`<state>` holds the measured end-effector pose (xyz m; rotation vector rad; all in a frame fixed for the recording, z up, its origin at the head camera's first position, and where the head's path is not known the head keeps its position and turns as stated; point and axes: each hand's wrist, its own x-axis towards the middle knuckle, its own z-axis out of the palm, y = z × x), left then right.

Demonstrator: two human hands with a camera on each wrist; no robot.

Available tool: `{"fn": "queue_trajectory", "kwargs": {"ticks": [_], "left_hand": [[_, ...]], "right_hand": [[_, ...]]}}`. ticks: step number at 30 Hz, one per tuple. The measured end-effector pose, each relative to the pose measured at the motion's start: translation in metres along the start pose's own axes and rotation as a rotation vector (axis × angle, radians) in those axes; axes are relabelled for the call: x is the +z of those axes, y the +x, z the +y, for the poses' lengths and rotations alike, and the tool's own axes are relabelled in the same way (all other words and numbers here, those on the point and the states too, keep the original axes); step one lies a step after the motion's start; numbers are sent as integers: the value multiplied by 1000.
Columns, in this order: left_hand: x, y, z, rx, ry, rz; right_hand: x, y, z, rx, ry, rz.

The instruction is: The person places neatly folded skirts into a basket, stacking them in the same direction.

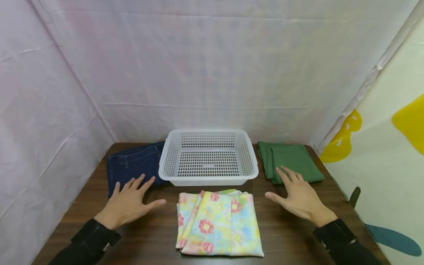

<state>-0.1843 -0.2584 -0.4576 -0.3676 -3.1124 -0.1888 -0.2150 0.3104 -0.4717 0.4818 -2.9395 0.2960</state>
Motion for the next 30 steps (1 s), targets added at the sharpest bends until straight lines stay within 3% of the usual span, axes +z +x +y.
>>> {"fn": "queue_trajectory", "kwargs": {"ticks": [10,18,24,30], "left_hand": [[5,-10,47,44,11,48],[15,-15,82,33,-50,-10],[23,-14,104,2,-81,-15],[27,-12,123,66,-111,7]], "right_hand": [[8,-13,-43,9,43,-56],[16,-22,-75,48,102,-166],[24,-27,-102,88,177,-214],[30,-26,-116,53,226,-191]]}}
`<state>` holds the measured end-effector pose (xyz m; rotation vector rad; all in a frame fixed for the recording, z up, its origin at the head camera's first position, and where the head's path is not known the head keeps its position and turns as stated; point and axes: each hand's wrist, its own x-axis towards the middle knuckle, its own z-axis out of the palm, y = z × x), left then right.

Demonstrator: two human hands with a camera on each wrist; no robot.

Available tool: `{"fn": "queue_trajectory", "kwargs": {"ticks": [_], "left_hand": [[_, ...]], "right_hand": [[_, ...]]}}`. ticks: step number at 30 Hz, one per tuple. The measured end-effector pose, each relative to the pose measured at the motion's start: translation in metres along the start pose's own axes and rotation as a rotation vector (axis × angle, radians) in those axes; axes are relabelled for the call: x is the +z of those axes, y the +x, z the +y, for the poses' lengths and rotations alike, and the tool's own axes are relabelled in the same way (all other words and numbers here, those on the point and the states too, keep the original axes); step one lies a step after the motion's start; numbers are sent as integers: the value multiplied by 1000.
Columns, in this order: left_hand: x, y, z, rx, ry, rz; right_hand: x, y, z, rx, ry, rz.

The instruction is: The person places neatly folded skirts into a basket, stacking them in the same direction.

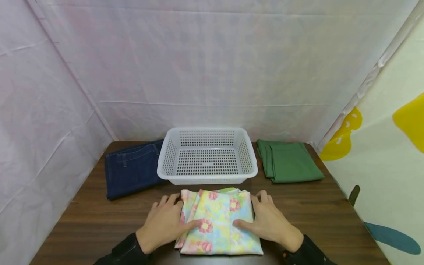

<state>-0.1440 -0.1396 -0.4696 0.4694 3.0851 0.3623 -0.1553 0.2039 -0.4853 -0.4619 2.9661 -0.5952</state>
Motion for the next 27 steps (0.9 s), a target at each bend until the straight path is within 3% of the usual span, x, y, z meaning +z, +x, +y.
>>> {"fn": "queue_trajectory", "kwargs": {"ticks": [7,14,23,27], "left_hand": [[4,6,13,92,-26,-27],[4,10,20,162,-121,-46],[5,16,24,174,-206,-97],[1,18,21,182,-246,-151]], "right_hand": [[5,10,-7,1,58,-3],[2,20,-18,-2,154,-56],[1,26,-25,-106,296,-94],[-1,25,-23,-122,313,-76]]}}
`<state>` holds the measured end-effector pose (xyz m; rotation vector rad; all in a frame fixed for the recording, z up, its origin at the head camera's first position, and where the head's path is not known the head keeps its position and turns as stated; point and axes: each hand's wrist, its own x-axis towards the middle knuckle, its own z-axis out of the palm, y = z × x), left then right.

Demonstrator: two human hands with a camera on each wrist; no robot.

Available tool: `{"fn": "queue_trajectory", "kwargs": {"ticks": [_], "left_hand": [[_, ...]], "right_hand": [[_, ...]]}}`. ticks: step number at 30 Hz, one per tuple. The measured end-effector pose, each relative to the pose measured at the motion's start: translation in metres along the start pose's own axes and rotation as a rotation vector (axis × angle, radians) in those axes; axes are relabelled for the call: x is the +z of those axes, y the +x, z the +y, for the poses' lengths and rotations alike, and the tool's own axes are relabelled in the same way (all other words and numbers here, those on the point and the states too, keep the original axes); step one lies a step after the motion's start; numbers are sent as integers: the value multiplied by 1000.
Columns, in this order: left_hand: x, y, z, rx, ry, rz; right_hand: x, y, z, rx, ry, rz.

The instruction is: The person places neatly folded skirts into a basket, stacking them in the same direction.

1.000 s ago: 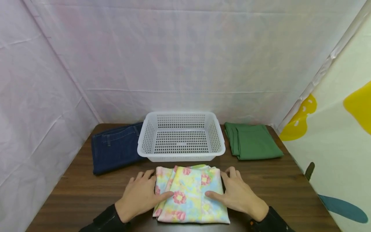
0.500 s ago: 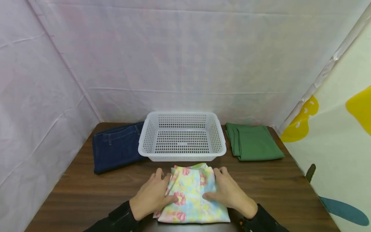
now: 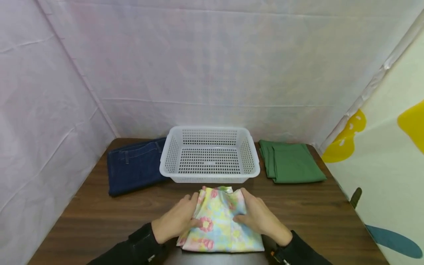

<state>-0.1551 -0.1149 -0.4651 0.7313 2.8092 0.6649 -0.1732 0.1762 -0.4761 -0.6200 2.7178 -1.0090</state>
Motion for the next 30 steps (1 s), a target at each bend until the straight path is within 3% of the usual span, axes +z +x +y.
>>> {"fn": "queue_trajectory", "kwargs": {"ticks": [4,10,21,30], "left_hand": [[-3,3,-4,43,-42,-11],[-1,7,-7,149,-54,81],[-7,7,-4,153,-138,136],[-30,-2,3,220,-287,139]], "right_hand": [[-4,-1,2,-23,21,8],[-9,-4,4,-61,108,-3],[-17,-10,9,-131,170,60],[-31,-15,4,-251,232,135]]}}
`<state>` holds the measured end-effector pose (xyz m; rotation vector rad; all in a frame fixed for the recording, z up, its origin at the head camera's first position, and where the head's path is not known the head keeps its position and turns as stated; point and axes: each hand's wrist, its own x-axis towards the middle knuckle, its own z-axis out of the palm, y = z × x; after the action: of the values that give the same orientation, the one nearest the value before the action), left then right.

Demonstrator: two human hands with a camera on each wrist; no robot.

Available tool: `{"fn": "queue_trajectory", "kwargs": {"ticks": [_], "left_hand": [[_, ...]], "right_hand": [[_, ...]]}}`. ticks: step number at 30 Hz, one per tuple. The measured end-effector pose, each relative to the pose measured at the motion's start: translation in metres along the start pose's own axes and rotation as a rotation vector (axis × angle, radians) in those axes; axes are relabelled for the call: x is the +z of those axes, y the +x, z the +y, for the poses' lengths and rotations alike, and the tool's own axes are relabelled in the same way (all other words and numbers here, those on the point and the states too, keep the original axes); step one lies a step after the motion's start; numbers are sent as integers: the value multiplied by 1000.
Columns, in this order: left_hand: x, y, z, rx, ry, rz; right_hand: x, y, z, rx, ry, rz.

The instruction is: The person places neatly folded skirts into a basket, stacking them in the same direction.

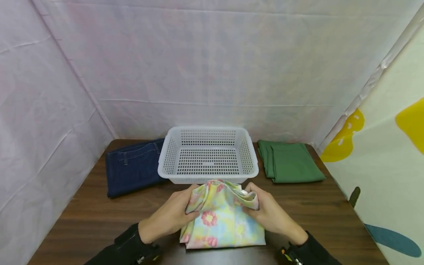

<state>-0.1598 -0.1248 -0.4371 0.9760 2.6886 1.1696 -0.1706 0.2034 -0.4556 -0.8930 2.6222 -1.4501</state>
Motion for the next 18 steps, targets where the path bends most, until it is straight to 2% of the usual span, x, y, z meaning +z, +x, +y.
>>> {"fn": "queue_trajectory", "kwargs": {"ticks": [5,8,13,18], "left_hand": [[-13,1,8,12,29,38],[-24,3,14,22,65,74],[-43,13,18,9,87,141],[-59,29,15,-23,73,177]], "right_hand": [[-10,7,-7,-39,-23,14],[-17,12,-11,-37,8,24],[-34,30,-22,26,56,56],[-48,52,-27,99,20,90]]}}
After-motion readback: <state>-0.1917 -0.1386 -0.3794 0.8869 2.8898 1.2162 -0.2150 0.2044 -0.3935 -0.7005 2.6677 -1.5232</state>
